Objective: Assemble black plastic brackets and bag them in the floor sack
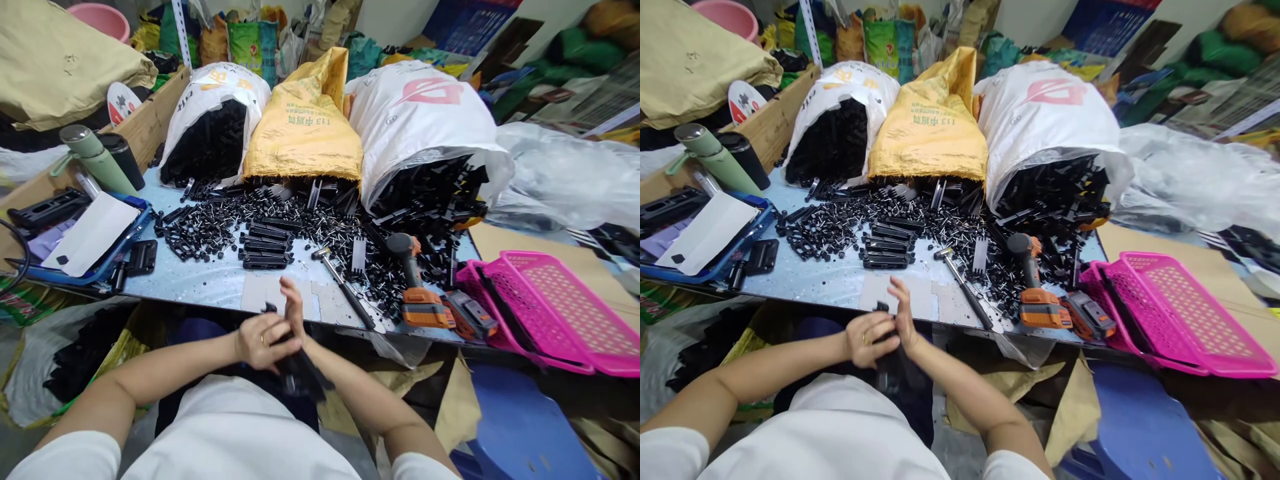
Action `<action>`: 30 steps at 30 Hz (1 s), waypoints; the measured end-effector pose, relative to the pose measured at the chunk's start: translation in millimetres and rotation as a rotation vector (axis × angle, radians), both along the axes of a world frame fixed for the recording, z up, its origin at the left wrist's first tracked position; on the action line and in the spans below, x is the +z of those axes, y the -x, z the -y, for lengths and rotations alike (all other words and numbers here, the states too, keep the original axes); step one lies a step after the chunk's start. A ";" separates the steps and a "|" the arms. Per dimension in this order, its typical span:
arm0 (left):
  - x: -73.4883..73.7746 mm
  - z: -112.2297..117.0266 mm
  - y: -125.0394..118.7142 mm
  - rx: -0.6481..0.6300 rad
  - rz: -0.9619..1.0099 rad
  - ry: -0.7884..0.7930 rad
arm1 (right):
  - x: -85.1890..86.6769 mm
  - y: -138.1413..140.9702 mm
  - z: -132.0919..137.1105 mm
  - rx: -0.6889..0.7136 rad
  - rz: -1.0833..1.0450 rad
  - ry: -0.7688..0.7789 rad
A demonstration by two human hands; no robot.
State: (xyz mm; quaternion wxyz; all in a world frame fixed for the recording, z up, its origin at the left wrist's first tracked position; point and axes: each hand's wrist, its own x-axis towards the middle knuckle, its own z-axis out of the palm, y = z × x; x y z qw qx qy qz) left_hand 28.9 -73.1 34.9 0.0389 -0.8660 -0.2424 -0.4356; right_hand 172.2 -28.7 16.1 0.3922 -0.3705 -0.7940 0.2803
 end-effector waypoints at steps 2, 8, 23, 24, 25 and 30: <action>-8.5 -26.5 13.0 0.115 -0.209 0.019 | 8.0 -5.5 -51.6 -0.106 0.004 -0.085; -24.9 -85.3 11.4 0.605 -0.531 0.398 | 4.1 1.5 -168.6 0.015 0.506 -0.078; -2.0 -138.6 83.9 0.717 -0.480 0.432 | 19.2 53.2 -223.2 -0.249 0.742 -0.229; 1.9 -148.6 98.9 0.788 -0.412 0.446 | 21.0 44.6 -230.5 -0.260 0.791 -0.205; 5.1 -160.6 118.0 0.897 -0.327 0.479 | 22.1 36.8 -237.5 -0.243 0.837 -0.179; 7.0 -213.0 231.8 1.382 0.028 0.690 | 24.4 16.1 -257.9 -0.126 0.784 -0.146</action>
